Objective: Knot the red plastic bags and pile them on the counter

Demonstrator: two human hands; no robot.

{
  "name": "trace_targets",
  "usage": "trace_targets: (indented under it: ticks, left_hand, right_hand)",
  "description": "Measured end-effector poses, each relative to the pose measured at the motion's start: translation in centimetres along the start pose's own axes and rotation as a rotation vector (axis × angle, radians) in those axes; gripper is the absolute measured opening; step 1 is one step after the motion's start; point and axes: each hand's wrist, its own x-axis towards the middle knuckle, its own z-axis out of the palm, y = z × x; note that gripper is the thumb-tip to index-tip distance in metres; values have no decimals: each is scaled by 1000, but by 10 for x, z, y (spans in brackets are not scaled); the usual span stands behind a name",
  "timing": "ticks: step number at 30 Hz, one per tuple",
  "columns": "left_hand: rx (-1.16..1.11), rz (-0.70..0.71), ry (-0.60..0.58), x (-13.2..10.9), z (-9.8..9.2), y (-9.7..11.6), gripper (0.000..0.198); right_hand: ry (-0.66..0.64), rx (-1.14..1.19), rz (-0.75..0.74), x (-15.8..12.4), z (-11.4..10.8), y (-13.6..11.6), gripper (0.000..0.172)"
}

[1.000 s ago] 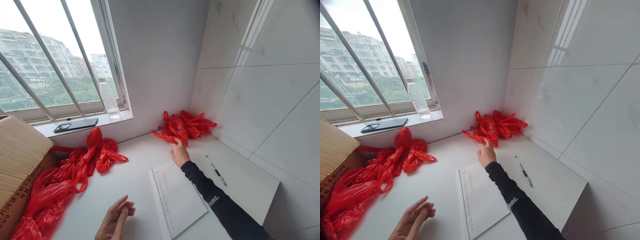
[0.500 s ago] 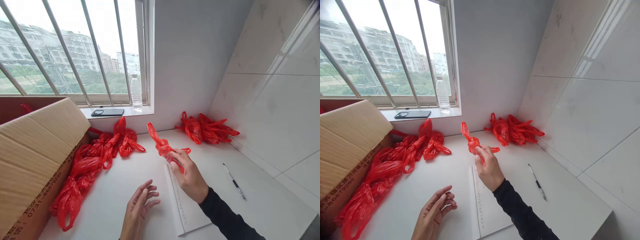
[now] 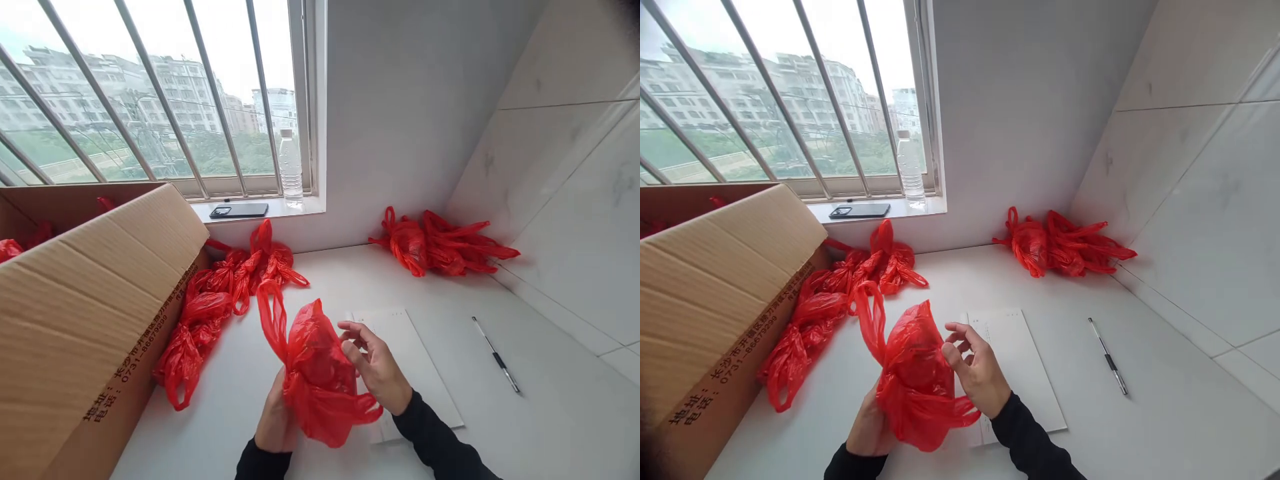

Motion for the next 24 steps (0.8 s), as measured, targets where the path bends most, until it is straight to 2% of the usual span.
trace_targets:
  ticks: [4, 8, 13, 16, 19, 22, 24]
  left_hand:
    - [195, -66, -93, 0, 3, -4, 49]
    - [360, -94, -139, 4, -6, -4, 55]
    - [341, -111, -123, 8, -7, -5, 47]
    - [267, -128, -93, 4, 7, -4, 40]
    - [284, -114, -113, -1, 21, -2, 44]
    - [324, -61, -115, -1, 25, -3, 46]
    - [332, -34, -53, 1, 21, -3, 40]
  right_hand:
    - [-122, 155, 0, -1, 0, 10, 47]
    - [-181, 251, 5, -2, -1, 6, 45]
    - [-132, 344, -38, -5, -2, -1, 36]
    - [-64, 269, -42, -5, -3, 1, 28]
    - [-4, 137, -37, -3, -3, 7, 32]
    - [-42, 145, -30, -2, -3, 11, 35]
    - [-78, 232, 10, -3, -1, 11, 38]
